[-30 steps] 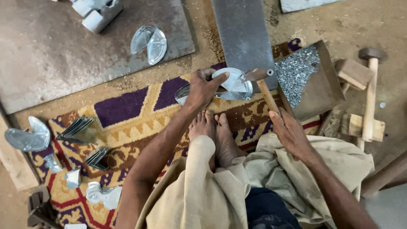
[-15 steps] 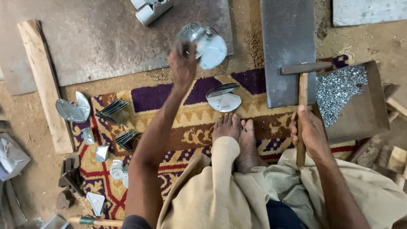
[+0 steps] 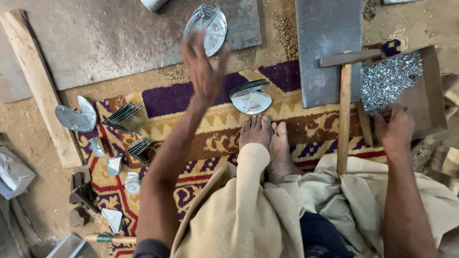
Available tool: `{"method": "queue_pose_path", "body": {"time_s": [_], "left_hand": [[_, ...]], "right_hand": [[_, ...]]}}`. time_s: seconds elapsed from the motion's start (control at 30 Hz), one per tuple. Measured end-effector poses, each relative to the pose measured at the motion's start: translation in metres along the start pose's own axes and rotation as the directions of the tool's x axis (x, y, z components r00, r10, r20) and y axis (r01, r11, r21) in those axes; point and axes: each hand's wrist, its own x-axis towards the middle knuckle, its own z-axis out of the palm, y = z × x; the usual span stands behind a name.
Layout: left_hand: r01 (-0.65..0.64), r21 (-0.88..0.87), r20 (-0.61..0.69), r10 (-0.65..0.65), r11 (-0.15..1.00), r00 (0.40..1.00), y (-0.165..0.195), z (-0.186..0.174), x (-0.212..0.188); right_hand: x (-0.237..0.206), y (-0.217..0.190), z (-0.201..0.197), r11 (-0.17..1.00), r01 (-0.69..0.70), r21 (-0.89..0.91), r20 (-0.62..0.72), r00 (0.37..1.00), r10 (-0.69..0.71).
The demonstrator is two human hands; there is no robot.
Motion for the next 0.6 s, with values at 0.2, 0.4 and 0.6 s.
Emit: {"method": "queue_pose_path", "body": {"time_s": [0.2,0.4,0.6], "left_hand": [[-0.121,-0.02,0.415,0.119,0.992,0.902,0.045,-0.039,-0.115],[-0.124,0.012,0.435,0.106,0.992,0.894,0.05,-0.036,-0.14],[-0.155,-0.141,0.438,0.202,0.978,0.876,0.056,-0.045,-0.147]], "right_hand": [[-0.009,0.008,-0.004,0.989,-0.147,-0.02,0.069,0.987,0.148],[-0.035,0.019,-0.003,0.966,-0.253,0.053,0.014,0.967,0.253],[-0.056,0.033,-0.002,0.949,-0.306,0.08,-0.032,0.95,0.309]]}}
